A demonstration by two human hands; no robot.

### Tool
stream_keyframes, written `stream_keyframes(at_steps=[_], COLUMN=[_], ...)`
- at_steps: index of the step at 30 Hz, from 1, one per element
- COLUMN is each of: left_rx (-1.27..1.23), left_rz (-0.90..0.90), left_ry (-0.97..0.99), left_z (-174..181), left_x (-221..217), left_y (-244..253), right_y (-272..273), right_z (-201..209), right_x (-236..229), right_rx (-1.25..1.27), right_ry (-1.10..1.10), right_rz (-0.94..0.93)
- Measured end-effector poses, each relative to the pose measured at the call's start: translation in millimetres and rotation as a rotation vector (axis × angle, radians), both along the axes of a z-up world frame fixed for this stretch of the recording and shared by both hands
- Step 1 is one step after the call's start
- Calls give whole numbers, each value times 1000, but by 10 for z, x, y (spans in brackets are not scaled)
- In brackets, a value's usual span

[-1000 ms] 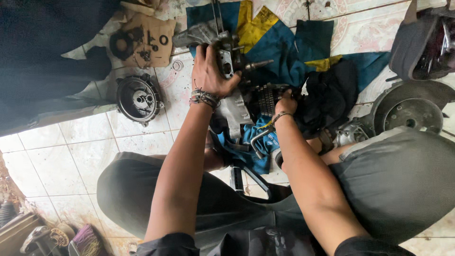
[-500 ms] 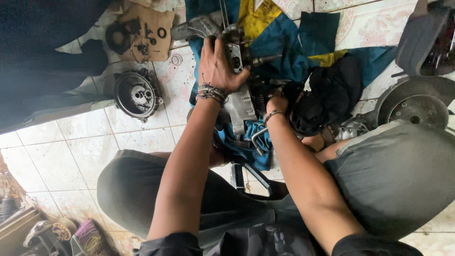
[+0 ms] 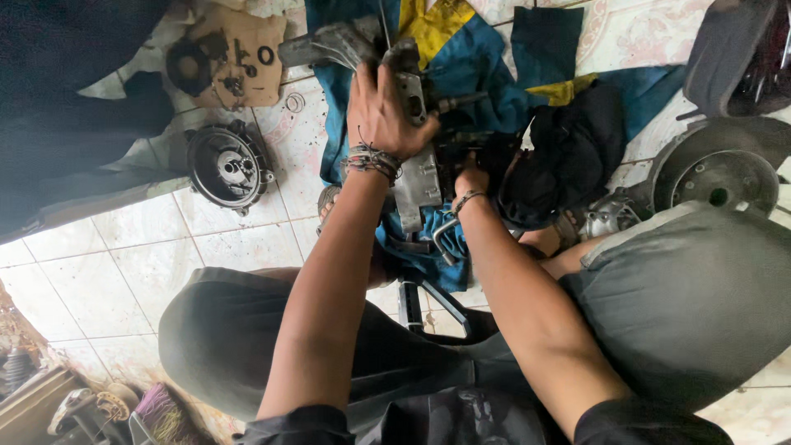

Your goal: The person sits on the floor and works on a disassembled engine block, using a hammer to tap a gear or shaft into place. The person repeatedly adjusts the engine block and uses the hammer to apply force to the internal components.

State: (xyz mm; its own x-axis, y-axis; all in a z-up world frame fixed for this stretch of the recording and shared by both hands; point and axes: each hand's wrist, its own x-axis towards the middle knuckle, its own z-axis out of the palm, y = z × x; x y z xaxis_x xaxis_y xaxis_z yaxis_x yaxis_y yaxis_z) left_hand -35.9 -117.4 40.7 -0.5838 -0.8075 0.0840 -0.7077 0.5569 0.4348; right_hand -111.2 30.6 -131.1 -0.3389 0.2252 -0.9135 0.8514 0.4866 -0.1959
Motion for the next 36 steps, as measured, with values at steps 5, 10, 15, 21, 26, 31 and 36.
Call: stream_keyframes(at_steps=[5, 10, 15, 21, 26, 31, 36], left_rx=[-4, 83, 353, 889, 890, 982, 942], left_rz=[2, 18, 851, 872, 807, 752, 729], left_ry=[-4, 74, 223, 14, -66, -167, -185], left_z=[52, 37, -353, -978, -749, -695, -874], left_x=[-10, 505, 1385, 1559, 1467, 1410, 1378], left_y=[4, -2, 228, 584, 655, 645, 648], right_y=[26, 23, 134, 117, -42, 129, 223], right_z=[-1, -115, -58, 9, -45, -137, -273], right_x=[-47, -101, -137, -222, -222, -366, -347], right_rx=[-45, -112, -196, -274, -395, -460, -431], right_ry=[-94, 72, 82, 45, 150, 263, 341], right_rz=[-11, 158, 175, 188, 328, 398, 366])
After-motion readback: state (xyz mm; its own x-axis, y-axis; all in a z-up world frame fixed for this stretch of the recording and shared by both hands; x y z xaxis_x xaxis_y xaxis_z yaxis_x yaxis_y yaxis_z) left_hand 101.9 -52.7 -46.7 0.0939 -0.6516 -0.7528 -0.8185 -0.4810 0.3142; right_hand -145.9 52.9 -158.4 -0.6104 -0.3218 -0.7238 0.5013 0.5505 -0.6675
